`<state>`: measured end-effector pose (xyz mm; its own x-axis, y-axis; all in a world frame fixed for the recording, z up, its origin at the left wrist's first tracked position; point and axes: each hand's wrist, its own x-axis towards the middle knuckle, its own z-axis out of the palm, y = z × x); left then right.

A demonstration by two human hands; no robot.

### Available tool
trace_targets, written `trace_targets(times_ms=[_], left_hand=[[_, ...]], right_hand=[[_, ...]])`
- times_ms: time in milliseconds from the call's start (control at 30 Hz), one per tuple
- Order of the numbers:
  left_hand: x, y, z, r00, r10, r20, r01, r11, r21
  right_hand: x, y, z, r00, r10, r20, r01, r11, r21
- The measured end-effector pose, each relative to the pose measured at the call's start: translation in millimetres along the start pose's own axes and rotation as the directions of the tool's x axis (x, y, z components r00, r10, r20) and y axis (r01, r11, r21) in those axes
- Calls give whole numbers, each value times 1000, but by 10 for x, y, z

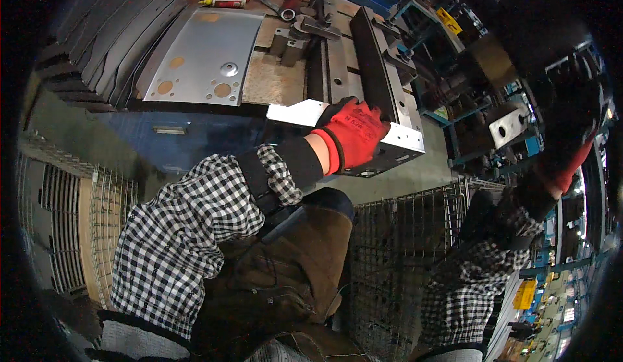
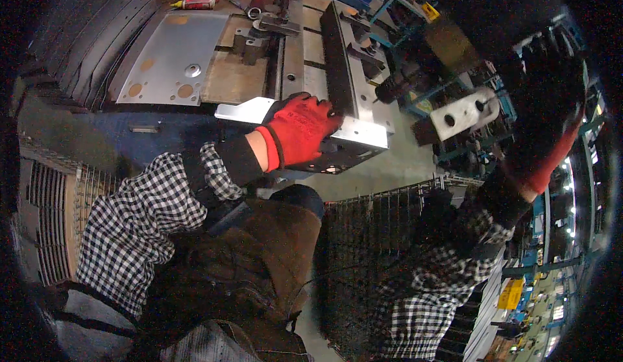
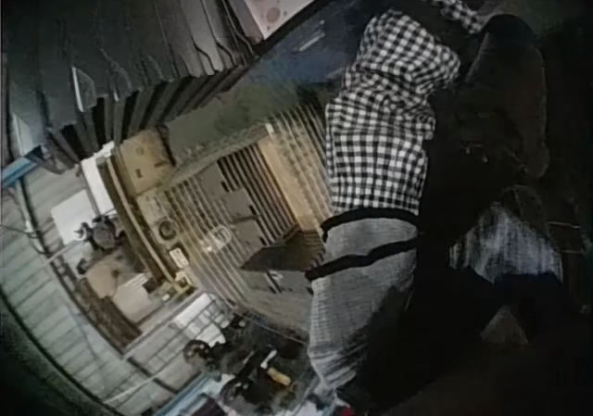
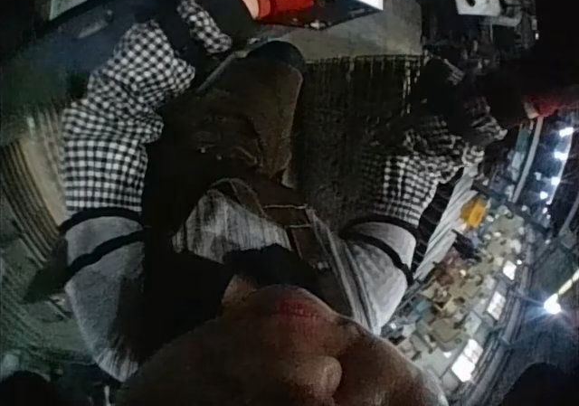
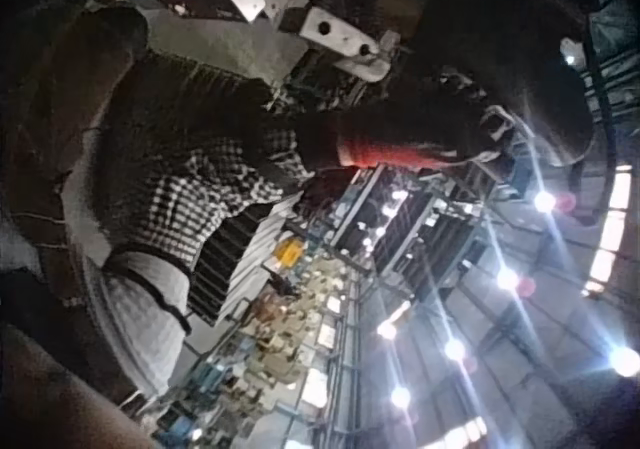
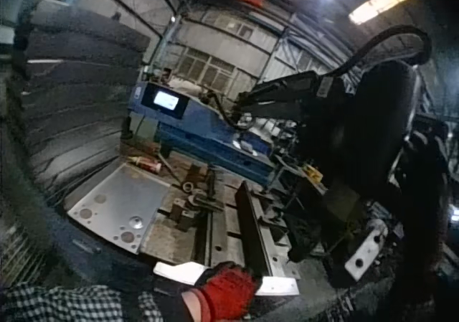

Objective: Positioning metal plates on a workbench and using a vertical drilling machine to create holes.

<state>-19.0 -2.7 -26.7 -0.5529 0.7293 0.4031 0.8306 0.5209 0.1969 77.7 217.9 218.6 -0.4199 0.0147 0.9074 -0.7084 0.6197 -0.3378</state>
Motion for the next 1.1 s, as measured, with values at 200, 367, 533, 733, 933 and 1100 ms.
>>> trace_targets(times_ms=[200, 367, 533, 733, 933, 1100], left_hand=[[-50, -56, 29, 994, 18, -112, -14, 999, 35], [-5, -31, 8, 1000, 21, -19, -21, 999, 27], [-125, -95, -22, 1000, -27, -4, 27, 996, 89], [-72, -42, 12, 995, 39, -89, -36, 999, 34], [-268, -184, -276, 957, 62, -284, -80, 995, -52], [-1194, -645, -371, 858, -247, -450, 76, 928, -364]], right_hand=[[-164, 274, -61, 998, 47, -47, -41, 991, 124], [-592, 909, -269, 958, 273, -94, -235, 926, 295], [-2221, 2238, -84, 734, 673, 92, -637, 634, 438], [-3977, 2791, 287, 539, 818, 201, -840, 508, 190], [-4131, 2471, 473, 543, 833, 103, -834, 549, -47], [-3847, 2013, 501, 610, 789, 69, -706, 581, -406]])
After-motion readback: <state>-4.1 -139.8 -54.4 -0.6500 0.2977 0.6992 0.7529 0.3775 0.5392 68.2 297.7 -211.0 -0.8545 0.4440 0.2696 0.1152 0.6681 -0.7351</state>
